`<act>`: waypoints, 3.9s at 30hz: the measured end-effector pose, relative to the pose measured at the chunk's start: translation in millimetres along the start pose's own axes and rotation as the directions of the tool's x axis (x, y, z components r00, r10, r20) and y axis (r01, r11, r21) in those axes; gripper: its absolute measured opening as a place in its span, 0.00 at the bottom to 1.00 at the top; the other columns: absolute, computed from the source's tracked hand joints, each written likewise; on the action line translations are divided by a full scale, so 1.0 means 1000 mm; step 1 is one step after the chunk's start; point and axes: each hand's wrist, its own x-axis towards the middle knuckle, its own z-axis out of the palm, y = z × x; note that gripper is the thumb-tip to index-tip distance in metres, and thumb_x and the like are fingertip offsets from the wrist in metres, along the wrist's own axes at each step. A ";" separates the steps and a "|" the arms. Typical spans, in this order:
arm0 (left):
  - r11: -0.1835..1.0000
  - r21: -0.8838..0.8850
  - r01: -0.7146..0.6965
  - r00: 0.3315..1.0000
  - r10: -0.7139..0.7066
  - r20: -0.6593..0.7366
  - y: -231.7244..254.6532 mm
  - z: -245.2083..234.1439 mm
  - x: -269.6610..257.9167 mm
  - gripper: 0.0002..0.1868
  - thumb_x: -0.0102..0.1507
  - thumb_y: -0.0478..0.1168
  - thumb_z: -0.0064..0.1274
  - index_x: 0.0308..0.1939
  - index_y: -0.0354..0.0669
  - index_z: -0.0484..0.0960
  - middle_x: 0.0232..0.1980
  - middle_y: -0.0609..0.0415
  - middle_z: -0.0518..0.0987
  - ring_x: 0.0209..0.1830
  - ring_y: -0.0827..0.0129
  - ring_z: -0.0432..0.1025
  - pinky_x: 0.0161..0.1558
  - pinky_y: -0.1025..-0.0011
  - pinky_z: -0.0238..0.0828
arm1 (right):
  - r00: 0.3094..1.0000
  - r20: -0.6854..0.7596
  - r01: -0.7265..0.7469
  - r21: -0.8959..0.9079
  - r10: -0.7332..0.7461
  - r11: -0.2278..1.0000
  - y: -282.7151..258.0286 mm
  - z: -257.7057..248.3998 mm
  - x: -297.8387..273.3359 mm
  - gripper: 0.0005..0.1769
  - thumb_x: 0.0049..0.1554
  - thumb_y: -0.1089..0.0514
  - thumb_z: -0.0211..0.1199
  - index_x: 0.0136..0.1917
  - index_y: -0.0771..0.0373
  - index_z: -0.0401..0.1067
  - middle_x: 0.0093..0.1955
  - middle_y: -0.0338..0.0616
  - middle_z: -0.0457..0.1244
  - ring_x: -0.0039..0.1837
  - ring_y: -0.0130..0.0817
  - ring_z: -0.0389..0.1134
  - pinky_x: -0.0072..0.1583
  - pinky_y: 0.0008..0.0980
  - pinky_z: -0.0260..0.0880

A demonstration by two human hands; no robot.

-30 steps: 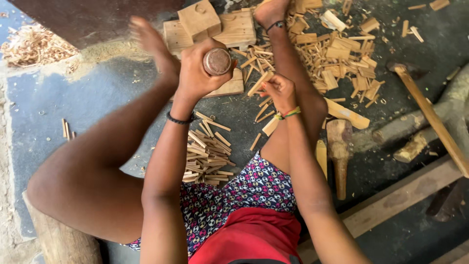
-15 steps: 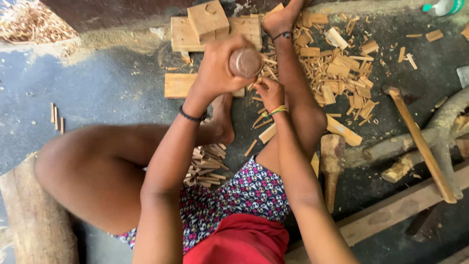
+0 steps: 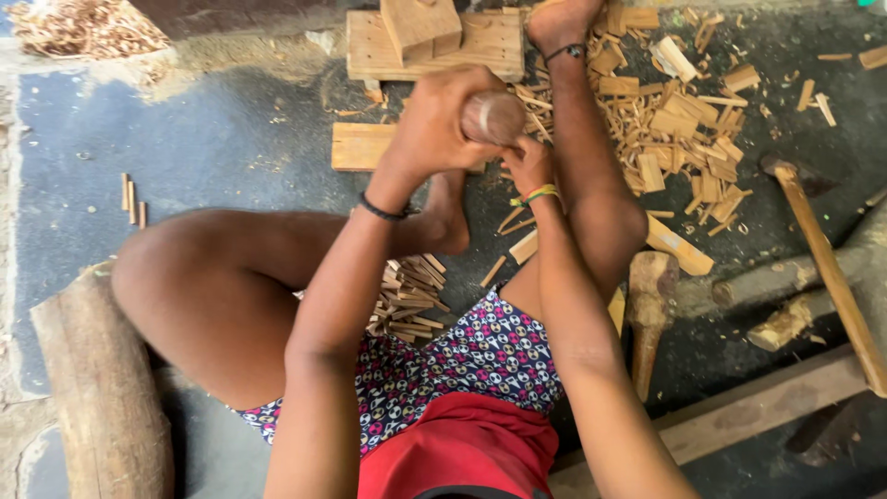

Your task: The person sits on the floor and uses a chisel and mallet to carve small wooden pieces from a larger plank. They repeatedly strike the chisel to split off thin strips, which accumulate on the floor.

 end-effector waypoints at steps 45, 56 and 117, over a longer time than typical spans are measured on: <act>0.977 0.191 0.097 0.988 -0.117 0.096 -0.056 0.001 -0.033 0.22 0.52 0.50 0.71 0.40 0.43 0.78 0.36 0.48 0.80 0.38 0.49 0.77 0.40 0.57 0.74 | 0.950 0.056 0.299 -0.451 -0.308 0.841 0.043 0.068 0.007 0.08 0.52 0.61 0.67 0.38 0.70 0.73 0.39 0.64 0.67 0.46 0.66 0.69 0.50 0.56 0.69; 0.973 0.216 0.079 0.992 -0.099 0.082 -0.054 -0.008 -0.027 0.25 0.48 0.48 0.71 0.41 0.42 0.78 0.37 0.47 0.80 0.38 0.48 0.77 0.40 0.58 0.74 | 0.916 0.061 0.394 -0.319 -0.396 0.862 -0.017 0.060 -0.006 0.04 0.58 0.64 0.61 0.45 0.68 0.74 0.41 0.61 0.67 0.45 0.63 0.69 0.47 0.54 0.68; 0.925 -0.328 0.191 0.981 -0.195 0.022 -0.077 0.062 -0.011 0.14 0.57 0.41 0.67 0.41 0.41 0.80 0.36 0.49 0.85 0.36 0.63 0.84 0.41 0.69 0.80 | 0.679 -0.734 -0.479 -0.413 0.029 0.774 0.052 -0.224 -0.346 0.23 0.69 0.46 0.67 0.53 0.72 0.78 0.48 0.54 0.70 0.48 0.42 0.72 0.53 0.39 0.71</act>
